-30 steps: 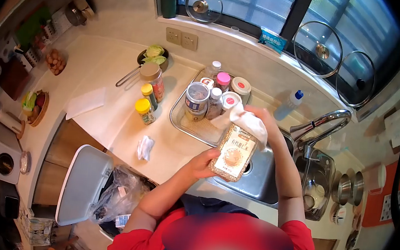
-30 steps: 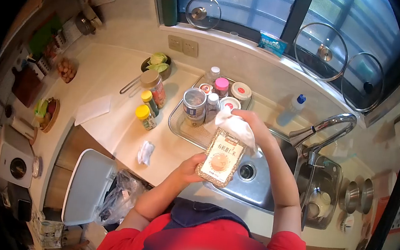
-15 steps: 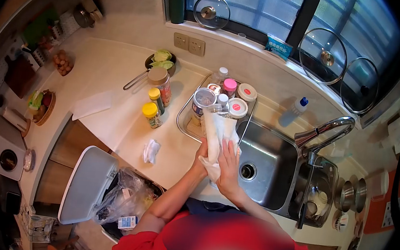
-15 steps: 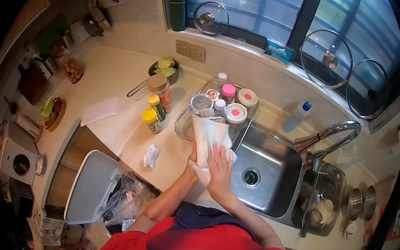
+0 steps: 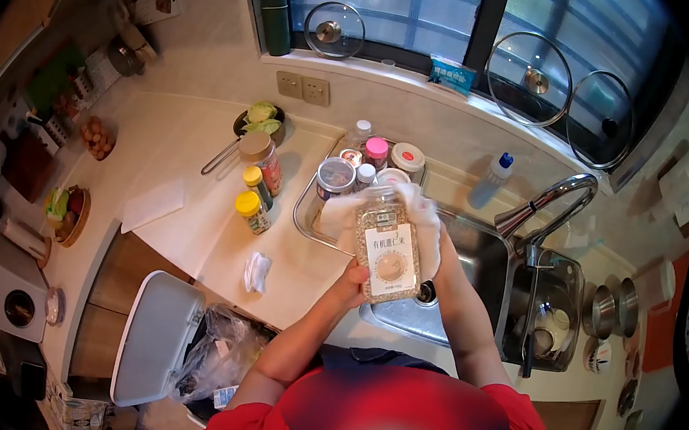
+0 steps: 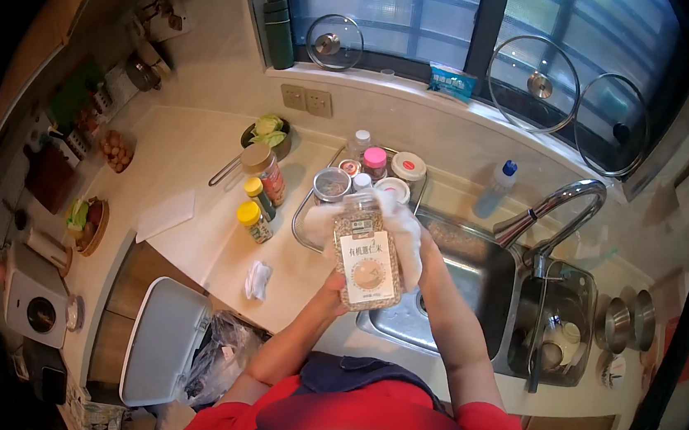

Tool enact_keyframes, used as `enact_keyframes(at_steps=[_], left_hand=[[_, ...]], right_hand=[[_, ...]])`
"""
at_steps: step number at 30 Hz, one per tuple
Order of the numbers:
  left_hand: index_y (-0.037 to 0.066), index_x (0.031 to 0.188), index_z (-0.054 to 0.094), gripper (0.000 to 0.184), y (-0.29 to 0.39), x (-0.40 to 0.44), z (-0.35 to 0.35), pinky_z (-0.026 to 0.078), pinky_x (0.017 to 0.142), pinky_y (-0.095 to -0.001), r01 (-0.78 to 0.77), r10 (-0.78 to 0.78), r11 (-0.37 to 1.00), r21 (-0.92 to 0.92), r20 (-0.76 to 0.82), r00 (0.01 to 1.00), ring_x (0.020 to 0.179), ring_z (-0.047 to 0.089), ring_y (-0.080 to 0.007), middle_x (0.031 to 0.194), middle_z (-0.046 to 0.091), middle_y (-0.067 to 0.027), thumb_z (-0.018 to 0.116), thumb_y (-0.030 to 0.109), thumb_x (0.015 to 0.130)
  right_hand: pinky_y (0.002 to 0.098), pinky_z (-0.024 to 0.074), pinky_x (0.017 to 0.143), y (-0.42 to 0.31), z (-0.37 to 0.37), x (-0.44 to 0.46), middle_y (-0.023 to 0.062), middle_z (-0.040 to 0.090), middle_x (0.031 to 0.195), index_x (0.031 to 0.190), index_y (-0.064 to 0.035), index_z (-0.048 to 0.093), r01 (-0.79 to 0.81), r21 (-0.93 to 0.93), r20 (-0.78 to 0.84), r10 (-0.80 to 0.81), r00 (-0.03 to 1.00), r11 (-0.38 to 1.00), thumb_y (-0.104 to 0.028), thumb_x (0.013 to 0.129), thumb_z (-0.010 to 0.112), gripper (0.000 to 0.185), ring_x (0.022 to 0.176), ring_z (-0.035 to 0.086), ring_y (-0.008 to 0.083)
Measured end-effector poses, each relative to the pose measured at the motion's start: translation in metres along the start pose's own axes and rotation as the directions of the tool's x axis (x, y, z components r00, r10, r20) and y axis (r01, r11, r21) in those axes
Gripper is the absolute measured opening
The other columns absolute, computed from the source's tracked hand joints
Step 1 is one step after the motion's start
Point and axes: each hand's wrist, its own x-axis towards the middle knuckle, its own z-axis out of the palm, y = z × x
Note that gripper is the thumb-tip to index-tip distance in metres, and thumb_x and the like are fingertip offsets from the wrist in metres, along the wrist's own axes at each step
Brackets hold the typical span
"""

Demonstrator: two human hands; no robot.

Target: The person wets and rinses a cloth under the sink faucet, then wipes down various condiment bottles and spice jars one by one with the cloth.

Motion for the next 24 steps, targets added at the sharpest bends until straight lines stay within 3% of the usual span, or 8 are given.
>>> enact_keyframes(at_steps=[5,8,10,12,15,18,19,24], left_hand=[[0.006,0.137,0.032,0.097,0.004,0.009,0.03,0.046,0.093,-0.0459,0.184,-0.048,0.948,-0.258,0.457,0.888,0.115,0.051,-0.0332,0.131,0.045,-0.0216,0.076,0.052,0.063],[0.01,0.138,0.031,0.091,0.003,0.003,0.033,0.044,0.094,-0.0492,0.093,0.025,0.948,-0.303,0.364,0.931,0.115,0.05,-0.0338,0.134,0.042,-0.0195,0.071,0.054,0.07],[0.009,0.138,0.031,0.082,0.007,-0.004,0.015,0.042,0.096,-0.0505,0.062,-0.1,0.988,-0.138,-0.288,0.953,0.118,0.048,-0.0336,0.134,0.043,-0.0164,0.064,0.053,0.078],[0.007,0.142,0.02,0.069,0.019,-0.006,0.015,0.037,0.1,-0.0494,0.156,-0.135,0.986,0.055,-0.276,0.952,0.124,0.042,-0.0305,0.136,0.039,-0.0166,0.051,0.04,0.09],[0.008,0.144,0.003,0.086,-0.004,-0.009,0.023,0.036,0.1,-0.0335,-0.108,0.242,0.815,0.569,-0.166,0.956,0.128,0.032,-0.0192,0.136,0.033,-0.0086,0.062,0.023,0.084],[0.009,0.144,0.005,0.089,-0.007,-0.003,0.008,0.035,0.098,-0.028,-0.112,0.24,0.875,0.47,-0.221,0.945,0.122,0.037,-0.0177,0.133,0.036,-0.0046,0.066,0.018,0.079],[0.011,0.142,0.015,0.103,-0.006,-0.005,0.006,0.032,0.102,-0.0323,-0.103,0.218,0.899,0.425,-0.233,0.948,0.125,0.038,-0.0177,0.136,0.036,-0.0049,0.074,0.05,0.068],[0.009,0.141,0.019,0.085,-0.012,-0.012,-0.008,0.035,0.104,-0.0371,-0.103,0.122,0.99,0.094,-0.219,0.968,0.123,0.042,-0.0224,0.135,0.04,-0.0054,0.07,0.029,0.076]], right_hand=[[0.0299,0.0503,0.074,0.022,0.026,-0.008,0.0053,0.061,0.098,0.111,-0.0063,0.057,0.428,-0.49,-0.024,-0.503,0.864,0.759,-0.02,0.088,0.053,0.027,0.085,0.059,0.0121],[0.0297,0.0498,0.074,0.021,0.026,-0.003,0.0052,0.062,0.097,0.11,-0.0061,0.057,0.503,-0.588,0.03,-0.605,0.796,0.633,-0.02,0.088,0.054,0.026,0.085,0.06,0.0128],[0.0296,0.0495,0.074,0.005,0.016,0.009,0.0052,0.062,0.097,0.109,-0.006,0.058,0.49,-0.473,0.057,-0.53,0.846,0.732,-0.02,0.087,0.055,0.026,0.086,0.06,0.0132],[0.0295,0.0492,0.074,-0.008,0.014,0.016,0.0052,0.062,0.096,0.109,-0.0059,0.058,0.465,-0.344,0.099,-0.461,0.882,0.816,-0.02,0.087,0.055,0.026,0.086,0.06,0.0136],[0.0299,0.0471,0.078,0.009,0.039,0.014,0.0095,0.063,0.101,0.111,-0.0027,0.057,0.427,-0.299,-0.062,-0.464,0.884,0.853,-0.018,0.083,0.059,0.032,0.091,0.061,0.0174],[0.0308,0.0458,0.082,0.028,0.04,0.014,0.0122,0.063,0.103,0.113,-0.0009,0.056,0.526,-0.702,0.05,-0.704,0.709,0.48,-0.016,0.081,0.06,0.035,0.094,0.061,0.0214],[0.031,0.0455,0.083,0.029,0.037,0.011,0.0121,0.063,0.104,0.115,-0.0019,0.056,0.512,-0.728,0.077,-0.687,0.722,0.456,-0.014,0.081,0.059,0.035,0.095,0.061,0.0218],[0.0342,0.0465,0.081,0.02,0.038,-0.004,0.0172,0.062,0.103,0.115,-0.0039,0.056,0.451,-0.817,0.211,-0.541,0.814,0.359,-0.015,0.08,0.061,0.038,0.095,0.062,0.0303]])
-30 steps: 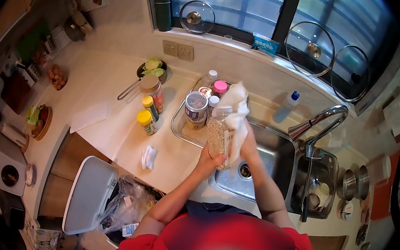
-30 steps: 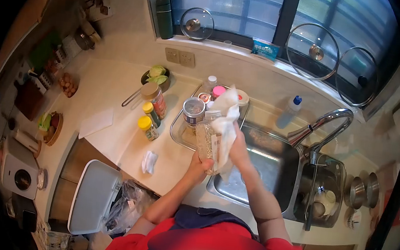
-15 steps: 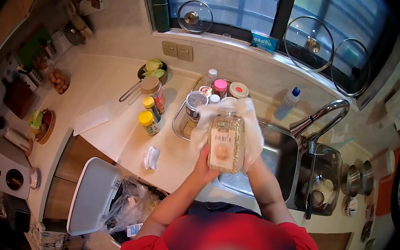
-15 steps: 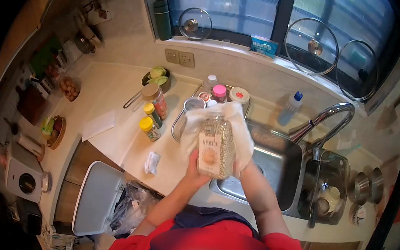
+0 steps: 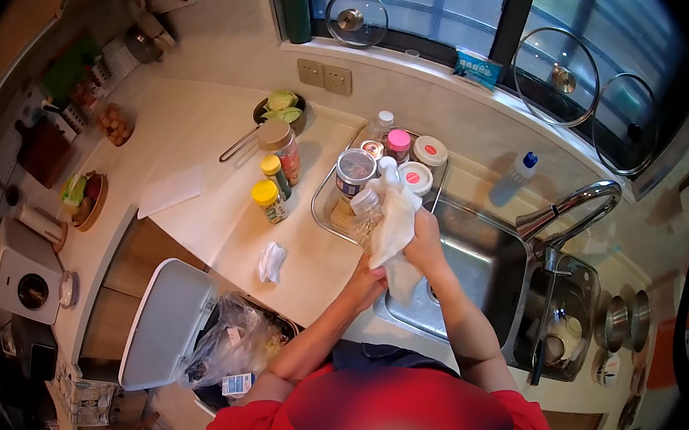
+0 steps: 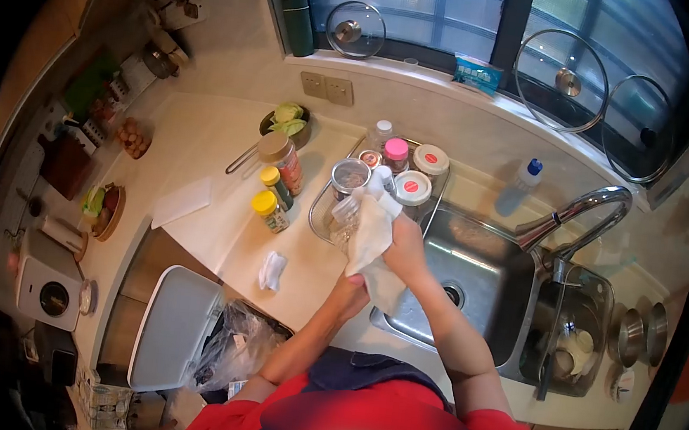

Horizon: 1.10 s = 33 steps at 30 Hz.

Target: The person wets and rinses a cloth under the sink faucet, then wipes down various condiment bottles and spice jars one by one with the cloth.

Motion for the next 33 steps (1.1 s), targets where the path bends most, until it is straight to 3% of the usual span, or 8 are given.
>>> enact_keyframes(at_steps=[4,8,11,15,18,23,28,33], left_hand=[[0.005,0.137,0.03,0.079,0.001,-0.003,-0.014,0.034,0.106,-0.0398,0.012,0.042,0.952,-0.305,0.169,0.985,0.123,0.043,-0.0222,0.134,0.043,-0.0076,0.071,0.034,0.076],[0.001,0.134,0.033,0.077,0.021,0.001,-0.009,0.038,0.103,-0.0389,-0.122,0.156,0.956,-0.265,0.11,0.982,0.12,0.047,-0.0231,0.13,0.047,-0.0095,0.072,0.031,0.074],[-0.001,0.129,0.038,0.071,0.029,-0.003,-0.001,0.044,0.098,-0.0372,-0.197,0.19,0.979,-0.046,-0.12,0.974,0.111,0.054,-0.0243,0.121,0.053,-0.0123,0.072,0.023,0.072],[-0.002,0.126,0.04,0.068,0.035,-0.007,-0.007,0.046,0.092,-0.0351,-0.193,0.254,0.945,0.266,-0.219,0.942,0.105,0.057,-0.023,0.115,0.056,-0.0128,0.067,0.024,0.069],[-0.003,0.123,0.042,0.063,0.038,-0.014,-0.029,0.048,0.089,-0.035,-0.269,0.383,0.883,0.385,-0.261,0.886,0.101,0.058,-0.0227,0.112,0.057,-0.0127,0.065,0.017,0.068],[-0.003,0.118,0.044,0.053,0.065,-0.02,-0.073,0.047,0.088,-0.035,-0.371,0.51,0.849,0.378,-0.395,0.764,0.098,0.058,-0.022,0.108,0.057,-0.012,0.061,0.003,0.069],[0.0,0.115,0.047,0.053,0.107,-0.048,-0.165,0.048,0.082,-0.0322,-0.356,0.674,0.719,0.597,-0.474,0.567,0.093,0.059,-0.0193,0.104,0.059,-0.0102,0.069,0.004,0.067],[0.003,0.112,0.049,0.057,0.145,-0.05,-0.224,0.05,0.072,-0.03,-0.264,0.823,0.53,0.806,-0.415,0.387,0.086,0.06,-0.017,0.1,0.06,-0.0076,0.078,0.008,0.063]], right_hand=[[0.0378,0.0472,0.08,-0.006,-0.009,-0.024,0.0223,0.059,0.106,0.12,-0.006,0.053,0.095,-0.335,0.152,-0.046,0.987,0.937,-0.014,0.079,0.063,0.043,0.098,0.057,0.04],[0.0359,0.0451,0.085,-0.002,0.01,-0.051,0.021,0.056,0.116,0.126,-0.0037,0.048,0.099,-0.236,0.04,-0.092,0.995,0.967,-0.013,0.083,0.061,0.046,0.106,0.056,0.0356],[0.0312,0.0337,0.099,0.007,0.047,-0.07,0.0131,0.046,0.129,0.134,0.0033,0.036,-0.03,0.33,-0.255,0.119,0.96,0.943,-0.019,0.092,0.053,0.05,0.119,0.043,0.0212],[0.0311,0.0347,0.099,0.007,0.07,-0.072,0.0113,0.047,0.128,0.136,0.001,0.032,-0.053,0.506,-0.271,0.217,0.938,0.861,-0.016,0.093,0.051,0.05,0.118,0.044,0.0201],[0.0299,0.0377,0.096,0.011,0.087,-0.078,0.0087,0.048,0.126,0.137,-0.0003,0.031,-0.133,0.709,-0.157,0.339,0.927,0.693,-0.012,0.093,0.049,0.048,0.114,0.047,0.0183],[0.0279,0.0425,0.092,0.042,0.101,-0.109,0.0058,0.054,0.119,0.13,-0.0021,0.042,-0.638,0.711,0.463,0.486,0.741,0.296,-0.004,0.091,0.048,0.04,0.109,0.053,0.0164],[0.0291,0.0458,0.088,0.037,0.076,-0.098,0.0066,0.057,0.115,0.126,-0.0019,0.047,-0.618,0.77,0.51,0.432,0.744,0.155,-0.003,0.088,0.05,0.038,0.103,0.056,0.0162],[0.0281,0.0466,0.086,0.052,0.063,-0.098,0.0058,0.057,0.113,0.126,-0.002,0.046,-0.592,0.764,0.454,0.439,0.776,0.256,-0.006,0.089,0.052,0.038,0.101,0.056,0.0144]])
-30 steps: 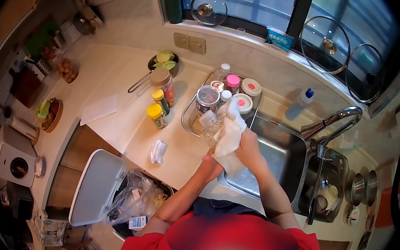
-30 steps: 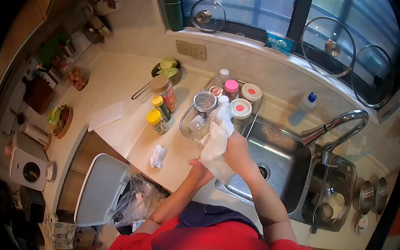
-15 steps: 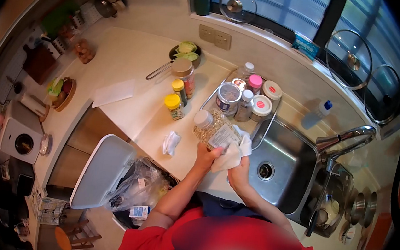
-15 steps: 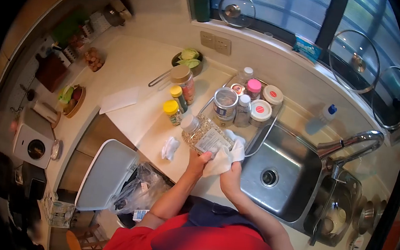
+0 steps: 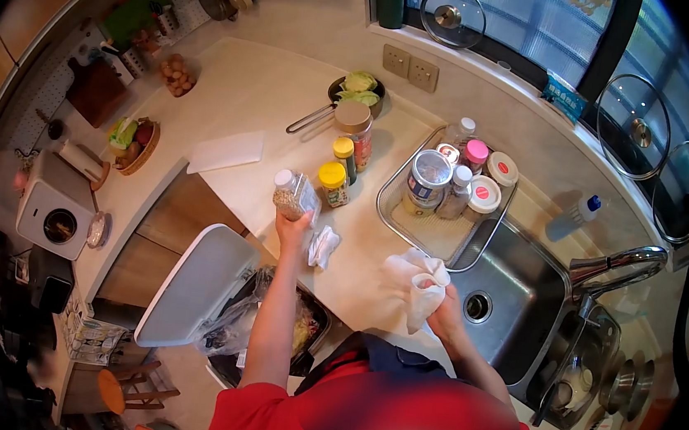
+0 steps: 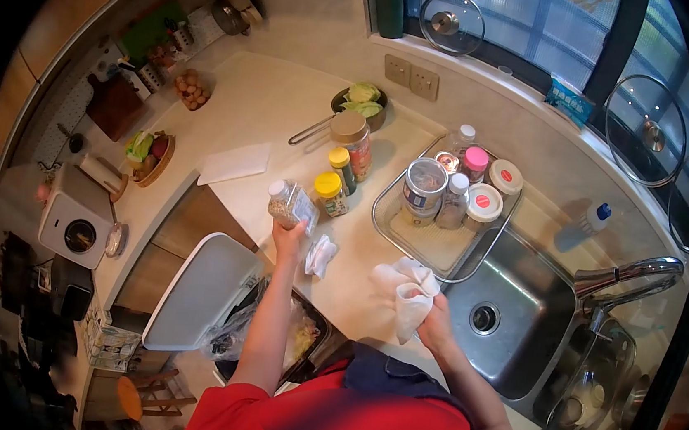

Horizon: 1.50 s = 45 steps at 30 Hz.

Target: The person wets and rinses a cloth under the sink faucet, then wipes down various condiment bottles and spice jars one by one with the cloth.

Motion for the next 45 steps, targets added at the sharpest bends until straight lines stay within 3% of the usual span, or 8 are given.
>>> enact_keyframes(at_steps=[8,10,17,27,32,36,39,45], left_hand=[[0.002,0.124,0.042,0.077,-0.036,0.013,0.002,0.047,0.083,-0.0333,0.143,-0.162,0.959,0.245,0.06,0.985,0.097,0.056,-0.0213,0.113,0.054,-0.0116,0.082,0.01,0.059],[0.002,0.133,0.032,0.09,-0.016,-0.007,0.019,0.035,0.1,-0.0381,-0.188,0.277,0.839,0.51,-0.105,0.955,0.116,0.045,-0.0261,0.13,0.041,-0.0163,0.083,0.012,0.059],[0.0,0.139,0.02,0.111,0.034,-0.07,0.153,0.024,0.107,-0.0432,-0.548,0.36,0.745,0.38,0.463,0.81,0.129,0.03,-0.0356,0.14,0.029,-0.0211,0.086,0.018,0.052],[0.001,0.133,0.028,0.104,-0.017,-0.029,0.233,0.039,0.098,-0.0374,-0.296,0.167,0.946,0.131,0.586,0.793,0.116,0.049,-0.0281,0.124,0.048,-0.0171,0.087,0.018,0.049],[0.003,0.134,0.029,0.103,0.058,-0.087,0.187,0.037,0.101,-0.0371,-0.054,0.104,0.994,-0.091,0.751,0.652,0.119,0.046,-0.0235,0.126,0.045,-0.0119,0.087,0.019,0.05],[0.002,0.135,0.028,0.103,0.096,-0.11,0.178,0.036,0.102,-0.0367,-0.103,0.178,0.984,-0.146,0.764,0.621,0.12,0.045,-0.0231,0.13,0.044,-0.0127,0.087,0.019,0.051],[0.002,0.133,0.035,0.085,0.081,-0.13,0.186,0.036,0.101,-0.0348,0.39,-0.157,0.913,-0.117,0.782,0.604,0.12,0.046,-0.0214,0.131,0.045,-0.0133,0.079,0.026,0.065],[0.005,0.134,0.033,0.056,0.111,-0.145,0.192,0.04,0.096,-0.0374,0.196,0.027,0.96,-0.2,0.765,0.644,0.114,0.049,-0.0237,0.126,0.048,-0.0094,0.059,0.02,0.086]], right_hand=[[0.0374,0.0468,0.09,0.001,-0.008,-0.003,0.0084,0.056,0.116,0.125,-0.0019,0.047,0.06,0.018,0.017,-0.06,0.998,0.998,-0.012,0.087,0.057,0.04,0.104,0.056,0.0209],[0.0376,0.0453,0.093,-0.003,-0.018,-0.003,0.0089,0.055,0.118,0.124,-0.0026,0.047,0.053,0.057,-0.012,-0.053,0.999,0.997,-0.014,0.085,0.06,0.043,0.106,0.055,0.0215],[0.0358,0.045,0.093,-0.027,-0.022,-0.01,0.0105,0.054,0.12,0.127,-0.0027,0.044,0.182,0.16,-0.08,-0.171,0.982,0.97,-0.014,0.086,0.058,0.044,0.11,0.054,0.022],[0.0281,0.0395,0.092,-0.051,-0.072,-0.037,0.0077,0.054,0.121,0.13,0.0005,0.042,0.351,-0.247,-0.106,-0.386,0.917,0.903,-0.018,0.08,0.066,0.058,0.107,0.052,0.0154],[0.0303,0.0375,0.094,-0.115,-0.034,-0.045,0.0114,0.049,0.128,0.131,0.0029,0.041,0.499,-0.867,0.368,-0.659,0.656,0.012,-0.041,0.074,0.074,0.079,0.115,0.049,0.0194],[0.047,0.0293,0.103,-0.113,-0.013,-0.031,0.0196,0.045,0.128,0.119,-0.0021,0.053,0.38,-0.836,0.138,-0.519,0.844,0.396,-0.041,0.068,0.077,0.068,0.123,0.041,0.0344],[0.0572,0.0298,0.099,-0.107,0.044,-0.002,0.0238,0.044,0.125,0.114,-0.0004,0.055,0.356,-0.684,0.657,-0.326,0.68,-0.637,-0.042,0.067,0.072,0.065,0.123,0.034,0.0465],[0.0505,0.0481,0.074,-0.108,0.082,0.019,0.0194,0.052,0.102,0.101,0.0034,0.059,0.221,-0.856,0.469,-0.523,0.712,-0.468,-0.038,0.078,0.061,0.047,0.104,0.048,0.0417]])
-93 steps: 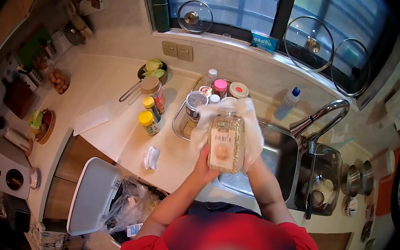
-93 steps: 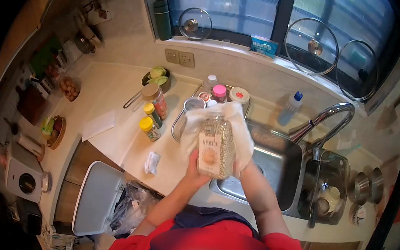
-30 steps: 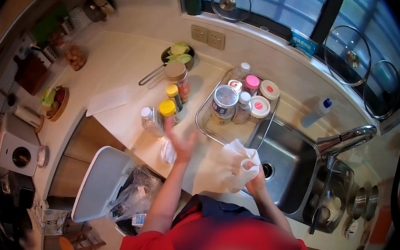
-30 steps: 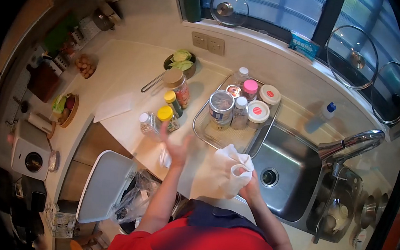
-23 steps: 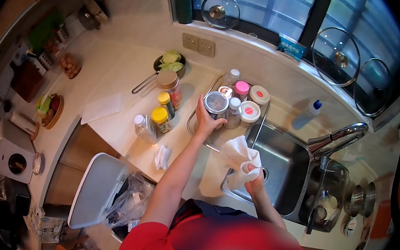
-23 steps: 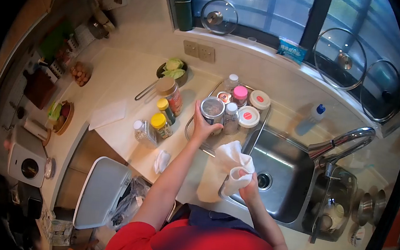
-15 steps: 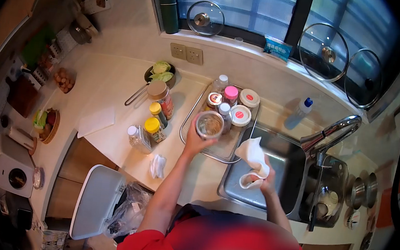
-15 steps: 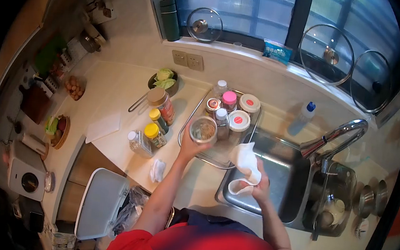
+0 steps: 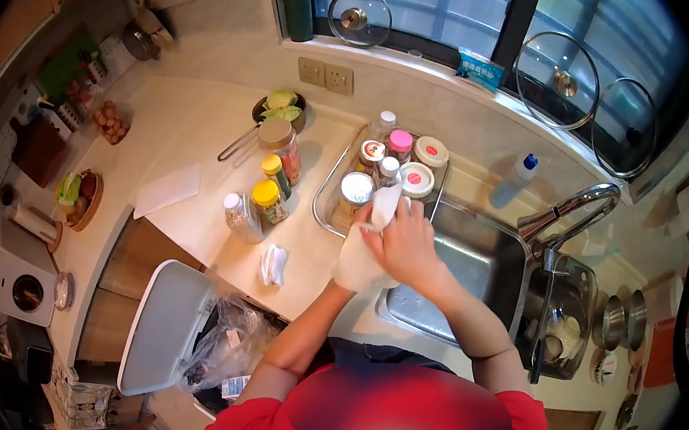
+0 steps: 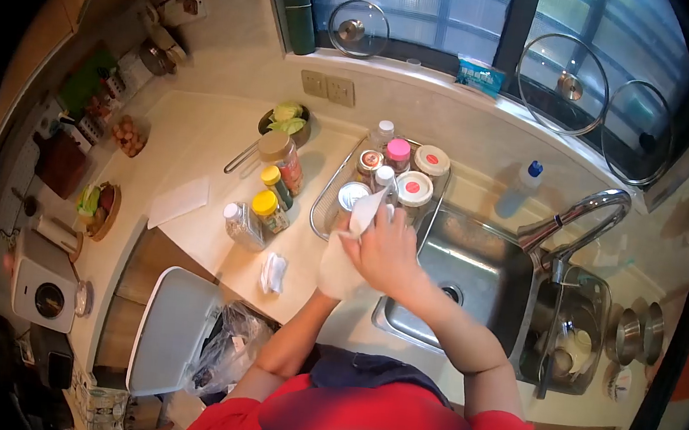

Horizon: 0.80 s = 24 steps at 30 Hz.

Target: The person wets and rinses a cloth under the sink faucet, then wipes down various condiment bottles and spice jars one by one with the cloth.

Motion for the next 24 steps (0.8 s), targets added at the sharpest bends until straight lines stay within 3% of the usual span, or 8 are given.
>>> enact_keyframes(at_steps=[2,6,16,17,19,20,22,24], left_hand=[[0.003,0.131,0.037,0.075,0.004,-0.007,0.004,0.037,0.099,-0.0378,-0.108,0.113,0.436,0.893,0.064,0.992,0.117,0.048,-0.0266,0.124,0.048,-0.0163,0.073,0.031,0.071],[0.003,0.124,0.044,0.082,-0.001,-0.011,0.016,0.039,0.095,-0.0398,-0.197,0.256,0.799,0.568,-0.024,0.966,0.11,0.05,-0.0311,0.117,0.051,-0.0167,0.081,0.029,0.056],[-0.004,0.13,0.034,0.096,0.001,-0.023,0.002,0.037,0.099,-0.0341,0.035,-0.053,0.967,0.252,0.064,0.997,0.115,0.048,-0.0228,0.121,0.049,-0.015,0.085,0.023,0.053],[-0.004,0.13,0.034,0.098,0.011,-0.019,0.001,0.037,0.099,-0.0338,0.023,-0.047,0.978,0.207,0.108,0.993,0.116,0.048,-0.0223,0.121,0.049,-0.0147,0.086,0.022,0.052],[-0.002,0.132,0.033,0.1,0.014,-0.015,-0.002,0.035,0.102,-0.0342,0.035,-0.062,0.988,0.152,0.18,0.982,0.118,0.046,-0.0215,0.125,0.048,-0.0142,0.087,0.021,0.05],[-0.002,0.132,0.033,0.1,0.016,-0.017,0.0,0.035,0.102,-0.0342,0.037,-0.063,0.988,0.15,0.178,0.982,0.118,0.046,-0.0215,0.125,0.048,-0.0142,0.087,0.021,0.05],[0.0,0.133,0.033,0.101,0.022,-0.015,0.006,0.034,0.103,-0.0345,-0.069,0.038,0.99,0.124,0.235,0.971,0.121,0.044,-0.0217,0.128,0.046,-0.0134,0.087,0.02,0.05],[0.003,0.133,0.034,0.102,0.02,-0.019,0.01,0.033,0.104,-0.0359,-0.045,0.025,0.996,0.073,0.254,0.967,0.123,0.042,-0.0223,0.13,0.046,-0.0127,0.088,0.018,0.048]], right_hand=[[0.0471,0.0502,0.066,0.006,-0.003,0.009,0.0197,0.051,0.097,0.095,0.0051,0.059,-0.134,-0.085,0.166,0.146,0.975,0.987,-0.039,0.083,0.057,0.046,0.093,0.05,0.0388],[0.048,0.0493,0.074,0.021,-0.012,0.032,0.0268,0.061,0.091,0.088,0.0051,0.061,-0.452,-0.048,0.396,0.433,0.81,0.891,-0.04,0.087,0.048,0.047,0.091,0.059,0.0402],[0.0412,0.0461,0.087,0.109,0.003,0.004,0.0233,0.063,0.103,0.107,0.0072,0.058,-0.644,-0.044,0.323,0.621,0.715,0.764,-0.046,0.081,0.056,0.059,0.098,0.061,0.0347],[0.0402,0.0476,0.083,0.113,0.0,-0.005,0.0202,0.064,0.103,0.108,0.0061,0.057,-0.646,0.197,0.319,0.575,0.753,0.737,-0.043,0.085,0.053,0.055,0.094,0.062,0.0305],[0.038,0.0488,0.085,0.112,0.006,-0.026,0.0114,0.061,0.112,0.115,0.0023,0.052,-0.592,0.751,0.469,0.396,0.789,0.292,-0.041,0.095,0.042,0.048,0.097,0.061,0.0206],[0.038,0.0488,0.085,0.098,0.006,-0.035,0.0114,0.061,0.112,0.115,0.0023,0.052,-0.594,0.749,0.47,0.397,0.788,0.292,-0.041,0.095,0.042,0.048,0.097,0.061,0.0206],[0.0366,0.0482,0.088,0.066,0.003,-0.047,0.0115,0.06,0.113,0.117,0.0002,0.05,-0.41,0.868,0.488,0.336,0.805,-0.279,-0.039,0.097,0.038,0.046,0.1,0.06,0.0206],[0.0315,0.0466,0.088,0.07,0.0,-0.054,0.0101,0.06,0.111,0.12,0.0012,0.05,-0.375,0.879,0.464,0.341,0.818,-0.296,-0.042,0.094,0.045,0.05,0.099,0.059,0.0163]])
